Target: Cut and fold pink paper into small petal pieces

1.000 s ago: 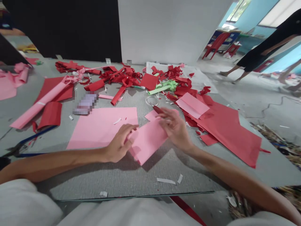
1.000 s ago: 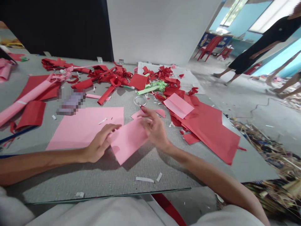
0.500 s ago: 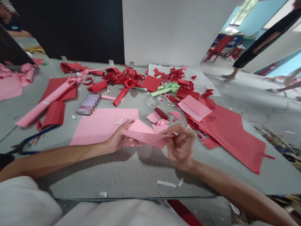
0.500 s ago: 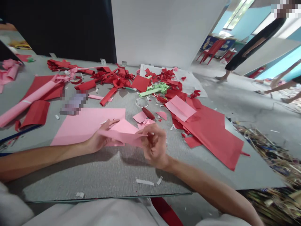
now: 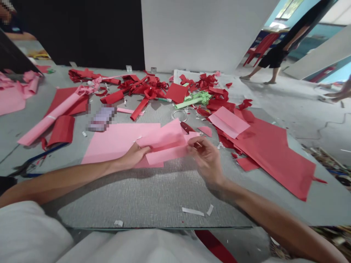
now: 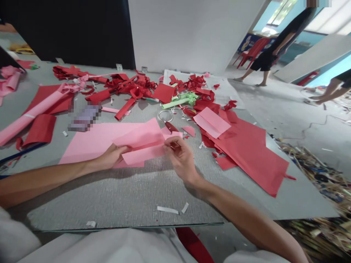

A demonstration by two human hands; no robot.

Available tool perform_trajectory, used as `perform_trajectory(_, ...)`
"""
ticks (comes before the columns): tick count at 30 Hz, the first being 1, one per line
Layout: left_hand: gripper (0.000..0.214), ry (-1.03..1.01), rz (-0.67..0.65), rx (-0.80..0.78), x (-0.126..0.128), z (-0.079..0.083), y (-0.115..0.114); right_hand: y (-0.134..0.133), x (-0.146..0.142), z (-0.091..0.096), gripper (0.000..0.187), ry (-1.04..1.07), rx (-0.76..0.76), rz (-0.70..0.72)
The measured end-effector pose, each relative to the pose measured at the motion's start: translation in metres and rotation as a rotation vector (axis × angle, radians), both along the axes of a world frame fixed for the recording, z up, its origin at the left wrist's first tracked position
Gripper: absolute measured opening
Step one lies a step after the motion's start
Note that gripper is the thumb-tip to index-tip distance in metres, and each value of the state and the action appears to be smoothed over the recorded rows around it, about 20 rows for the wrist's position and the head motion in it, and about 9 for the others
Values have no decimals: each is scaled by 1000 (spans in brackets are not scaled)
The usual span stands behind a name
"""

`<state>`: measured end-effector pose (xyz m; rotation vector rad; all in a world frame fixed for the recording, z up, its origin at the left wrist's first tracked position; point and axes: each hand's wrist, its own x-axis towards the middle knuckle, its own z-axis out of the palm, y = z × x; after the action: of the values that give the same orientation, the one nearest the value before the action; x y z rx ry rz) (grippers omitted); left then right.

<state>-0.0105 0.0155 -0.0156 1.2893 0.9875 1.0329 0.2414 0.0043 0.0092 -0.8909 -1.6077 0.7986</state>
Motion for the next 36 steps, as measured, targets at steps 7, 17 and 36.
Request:
perform_trajectory(7,42,31,-226,22,0,15,-7,10,1,-12,22,47,-56,-161)
perform_trajectory(17,45,28,-240,-20,0,15,-6,7,-10,-20,22,-16,85,-204)
perform_trajectory(36,64,149,-70,39,3,20,-7,16,-2,1,45,11,-288,-99)
